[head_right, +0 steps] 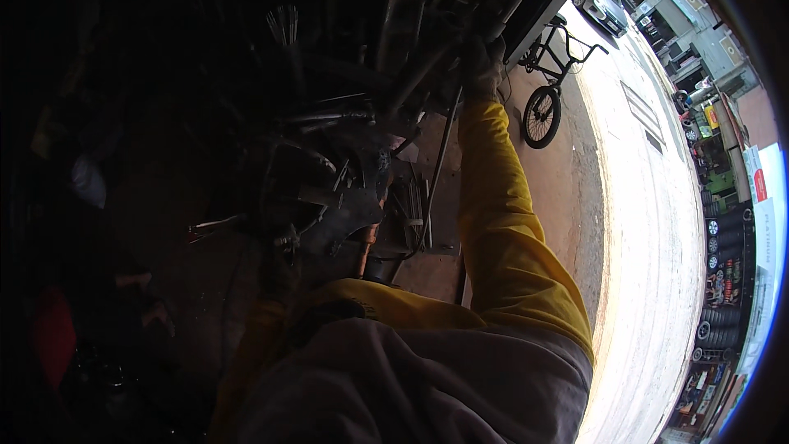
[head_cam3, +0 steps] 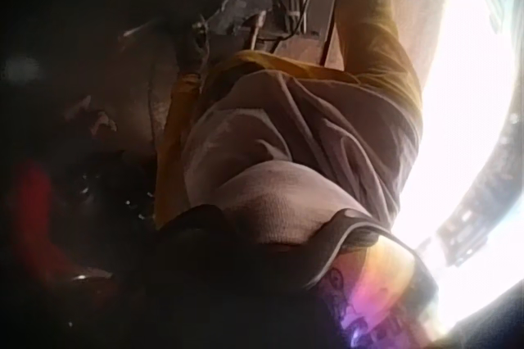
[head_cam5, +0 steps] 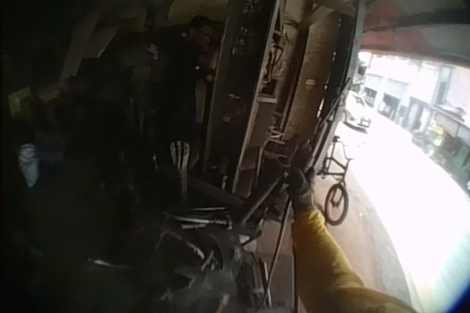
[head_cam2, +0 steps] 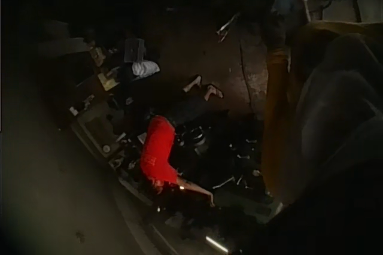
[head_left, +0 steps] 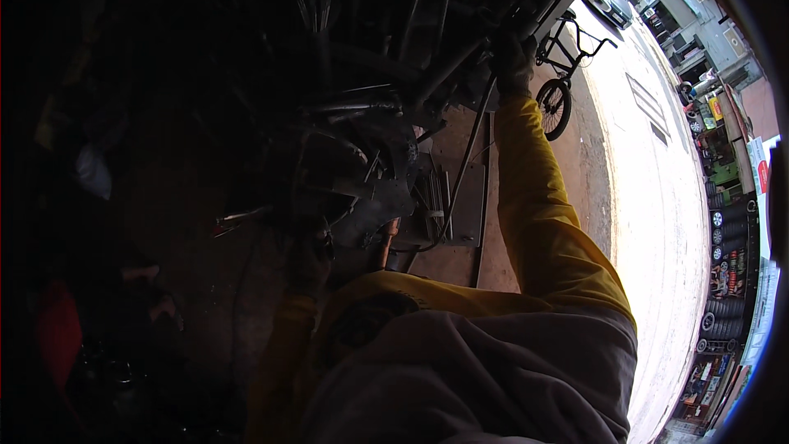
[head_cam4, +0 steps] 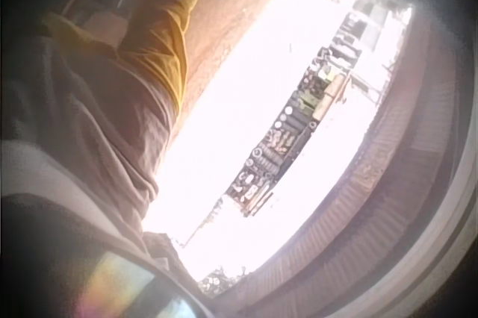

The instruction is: The person uses a tool to secure a metal frame on a table and then holds a component against the frame while a secondary person assists by applying a welding torch to join the parts.

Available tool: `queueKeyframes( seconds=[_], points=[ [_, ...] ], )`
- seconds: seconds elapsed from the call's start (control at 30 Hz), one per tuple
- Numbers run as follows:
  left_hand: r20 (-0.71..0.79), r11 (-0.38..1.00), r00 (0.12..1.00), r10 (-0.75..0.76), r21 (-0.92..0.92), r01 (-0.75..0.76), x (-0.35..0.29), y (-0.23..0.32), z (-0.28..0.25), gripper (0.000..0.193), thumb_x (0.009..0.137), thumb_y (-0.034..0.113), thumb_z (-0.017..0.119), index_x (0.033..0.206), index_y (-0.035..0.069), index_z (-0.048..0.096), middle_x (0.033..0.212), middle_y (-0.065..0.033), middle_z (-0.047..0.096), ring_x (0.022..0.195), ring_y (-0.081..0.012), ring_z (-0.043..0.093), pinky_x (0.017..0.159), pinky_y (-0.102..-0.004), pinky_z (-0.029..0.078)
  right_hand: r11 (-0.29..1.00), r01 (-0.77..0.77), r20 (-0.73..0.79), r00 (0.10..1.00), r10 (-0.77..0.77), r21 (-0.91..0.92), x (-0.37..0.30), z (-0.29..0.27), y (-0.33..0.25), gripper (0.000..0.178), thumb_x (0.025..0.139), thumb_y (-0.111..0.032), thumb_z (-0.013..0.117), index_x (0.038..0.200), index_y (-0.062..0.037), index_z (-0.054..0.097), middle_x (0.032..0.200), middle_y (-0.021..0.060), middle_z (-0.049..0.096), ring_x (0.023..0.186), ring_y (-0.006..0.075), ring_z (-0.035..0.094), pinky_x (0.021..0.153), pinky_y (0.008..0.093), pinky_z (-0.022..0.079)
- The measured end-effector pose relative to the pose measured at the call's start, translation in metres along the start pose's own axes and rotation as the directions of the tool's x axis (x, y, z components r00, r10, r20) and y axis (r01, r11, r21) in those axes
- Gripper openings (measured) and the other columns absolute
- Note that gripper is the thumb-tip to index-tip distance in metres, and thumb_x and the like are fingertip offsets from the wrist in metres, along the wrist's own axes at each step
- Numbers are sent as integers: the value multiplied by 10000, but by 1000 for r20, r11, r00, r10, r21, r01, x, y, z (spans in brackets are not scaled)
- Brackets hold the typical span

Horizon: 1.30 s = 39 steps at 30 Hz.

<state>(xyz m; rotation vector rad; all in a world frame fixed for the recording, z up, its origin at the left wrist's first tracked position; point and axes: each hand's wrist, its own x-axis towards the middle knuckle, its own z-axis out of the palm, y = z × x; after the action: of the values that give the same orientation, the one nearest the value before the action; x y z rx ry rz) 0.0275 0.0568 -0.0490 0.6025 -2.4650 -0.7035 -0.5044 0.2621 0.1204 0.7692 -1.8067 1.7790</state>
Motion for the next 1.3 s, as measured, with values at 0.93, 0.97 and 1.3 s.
queueKeyframes(
  seconds=[0.93, 0.97, 1.3],
  points=[
    [80, 999, 996, 29, 36, -32, -15, -29, 7, 388, 944, 264, 682, 1243, 25, 619, 1140, -231, 683, 1054, -442, 651, 907, -513, 536, 959, -165, -29, 984, 176, 229, -1, 14, -95, 279, 988, -142, 676, 1223, -25, 579, 1007, 79, 703, 849, 182, 710, 673, 306, 587],
    [93, 1000, 996, 10, 10, -11, -14, -29, 7, 377, 953, 269, 671, 1240, 30, 622, 1141, -231, 683, 1053, -445, 650, 902, -512, 535, 960, -162, -35, 984, 174, 227, -2, 20, -91, 279, 988, -142, 676, 1223, -25, 579, 1007, 79, 703, 849, 182, 710, 673, 306, 587],
    [149, 989, 984, -95, -100, 111, -6, -15, 1, 371, 995, 286, 650, 1234, 3, 643, 1156, -228, 703, 1088, -394, 682, 892, -446, 551, 998, 35, -104, 994, -30, 46, 3, 48, -64, 626, 863, -226, 788, 1389, -21, 518, 1232, 138, 656, 1102, 249, 674, 968, 385, 542]
  ],
)
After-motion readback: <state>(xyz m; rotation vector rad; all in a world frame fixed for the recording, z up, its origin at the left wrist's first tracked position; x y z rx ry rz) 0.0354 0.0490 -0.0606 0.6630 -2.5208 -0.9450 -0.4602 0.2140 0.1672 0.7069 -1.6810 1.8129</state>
